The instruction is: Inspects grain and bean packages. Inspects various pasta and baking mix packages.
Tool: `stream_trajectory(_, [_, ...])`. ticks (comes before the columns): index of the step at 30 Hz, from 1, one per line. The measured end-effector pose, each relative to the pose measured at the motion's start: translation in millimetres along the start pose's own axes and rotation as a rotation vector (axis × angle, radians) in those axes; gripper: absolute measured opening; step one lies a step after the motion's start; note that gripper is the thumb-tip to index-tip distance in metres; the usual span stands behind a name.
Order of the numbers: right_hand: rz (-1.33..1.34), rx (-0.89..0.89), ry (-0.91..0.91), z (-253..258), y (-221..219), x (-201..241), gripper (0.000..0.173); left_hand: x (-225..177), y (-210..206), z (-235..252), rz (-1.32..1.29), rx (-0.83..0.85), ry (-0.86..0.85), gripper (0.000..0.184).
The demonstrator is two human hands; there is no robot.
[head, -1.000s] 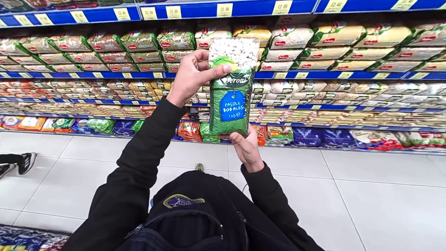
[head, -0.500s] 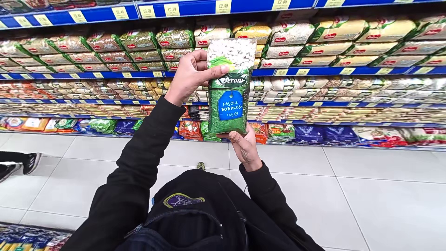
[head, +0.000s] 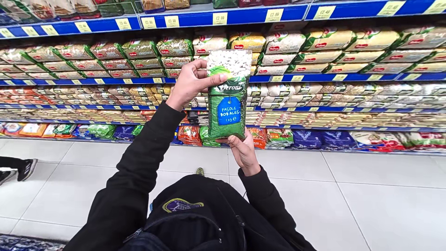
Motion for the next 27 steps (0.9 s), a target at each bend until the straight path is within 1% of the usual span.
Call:
stream_trajectory(11, [0.004, -0.001, 0.002, -3, 3, 0, 0.074, 1, -4, 0, 0.003, 0.004, 0.012, 0.049])
stream_trajectory(15, [0.004, 0.001, 0.008, -3, 3, 3, 0.072, -1, -7, 1, -0.012, 0.016, 0.01, 0.046])
stream_trajectory(20, [-0.007, -0.007, 0.023, -4, 4, 4, 0.075, -4, -9, 0, -0.036, 0.034, 0.013, 0.049])
stream_trajectory(23, [-0.023, -0.009, 0.036, -3, 4, 5, 0.076, -11, -12, -11, -0.002, 0.038, 0.008, 0.042])
stream_trajectory(27, [-0.056, -0.015, 0.046, -1, 6, 7, 0.075, -15, -12, -11, -0.022, 0.072, 0.01, 0.044])
Point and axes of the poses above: each hand's wrist, its own z-axis towards the middle knuckle, its own y-axis out of the back of the hand, x = y × z, the point moved 1 cm from there along z, towards the middle knuckle, and after that the axes turned 12 degrees about z, right-handed, at the moved point
